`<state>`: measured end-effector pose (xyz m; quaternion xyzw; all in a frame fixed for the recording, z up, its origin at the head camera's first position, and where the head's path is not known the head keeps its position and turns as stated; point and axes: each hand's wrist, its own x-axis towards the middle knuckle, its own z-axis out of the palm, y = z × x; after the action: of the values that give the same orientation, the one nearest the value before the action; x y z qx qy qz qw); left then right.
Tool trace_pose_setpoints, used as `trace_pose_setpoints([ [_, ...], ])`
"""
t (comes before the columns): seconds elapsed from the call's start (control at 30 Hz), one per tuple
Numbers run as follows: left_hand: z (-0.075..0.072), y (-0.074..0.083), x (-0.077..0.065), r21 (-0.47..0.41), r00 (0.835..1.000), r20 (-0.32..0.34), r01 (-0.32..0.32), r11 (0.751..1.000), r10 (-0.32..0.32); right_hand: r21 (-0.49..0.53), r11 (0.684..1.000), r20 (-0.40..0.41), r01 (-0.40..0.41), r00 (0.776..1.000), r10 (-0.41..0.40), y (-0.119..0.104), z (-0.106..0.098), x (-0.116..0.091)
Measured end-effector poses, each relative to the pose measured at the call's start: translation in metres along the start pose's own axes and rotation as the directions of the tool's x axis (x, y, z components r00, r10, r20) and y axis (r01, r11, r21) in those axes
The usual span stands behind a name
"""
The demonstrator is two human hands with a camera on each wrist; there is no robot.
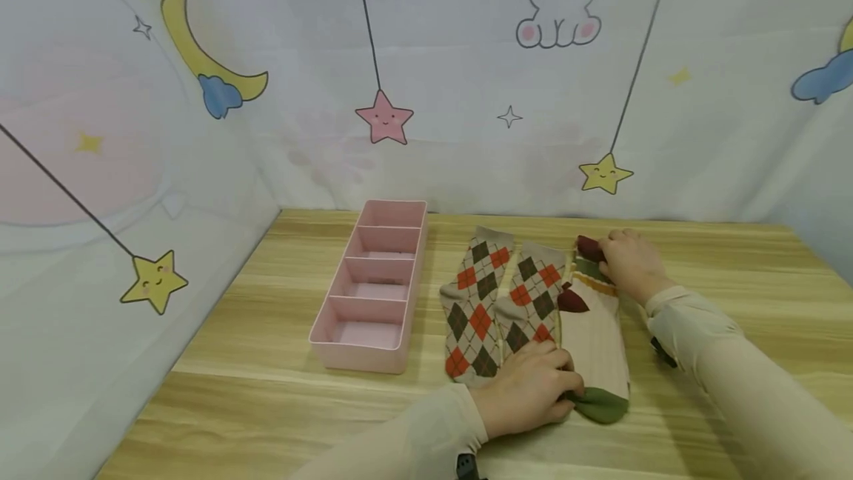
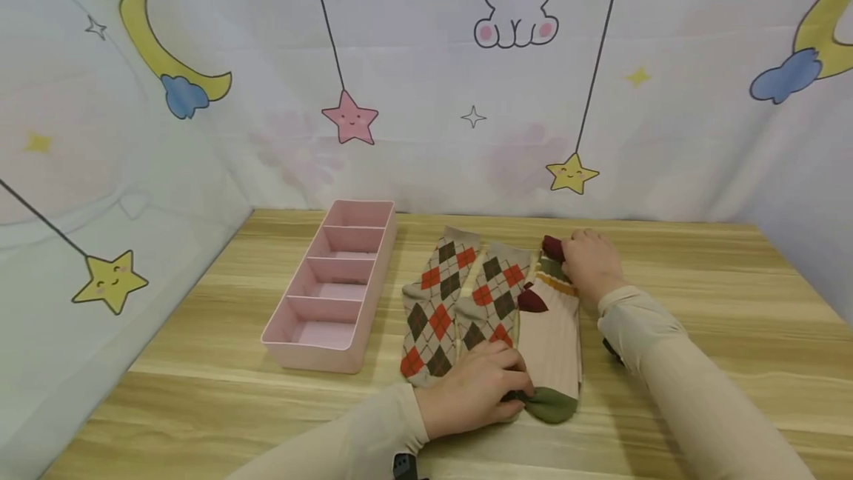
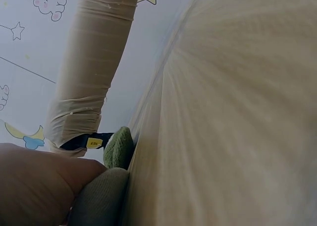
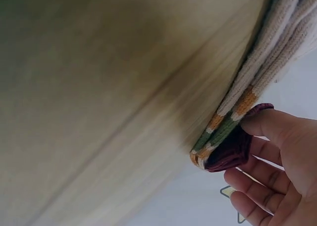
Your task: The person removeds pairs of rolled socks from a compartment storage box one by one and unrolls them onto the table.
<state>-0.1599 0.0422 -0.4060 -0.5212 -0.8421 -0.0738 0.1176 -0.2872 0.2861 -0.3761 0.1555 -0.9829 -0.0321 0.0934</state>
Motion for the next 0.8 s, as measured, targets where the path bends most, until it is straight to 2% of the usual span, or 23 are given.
trace_pose_setpoints([
  [0.3, 0.0002, 0.0001, 0.0011, 0.005, 1.000, 0.021, 0.011, 1.000, -0.012, -0.019, 1.000, 0.008, -0.023, 1.000, 0.023, 0.0002, -0.0015, 0.0031],
  [0.8, -0.0011, 0.0004, 0.0011, 0.012, 0.999, 0.039, 0.019, 1.000, -0.020, 0.029, 0.998, -0.083, -0.060, 0.995, 0.063, 0.0034, -0.0035, 0.0057],
])
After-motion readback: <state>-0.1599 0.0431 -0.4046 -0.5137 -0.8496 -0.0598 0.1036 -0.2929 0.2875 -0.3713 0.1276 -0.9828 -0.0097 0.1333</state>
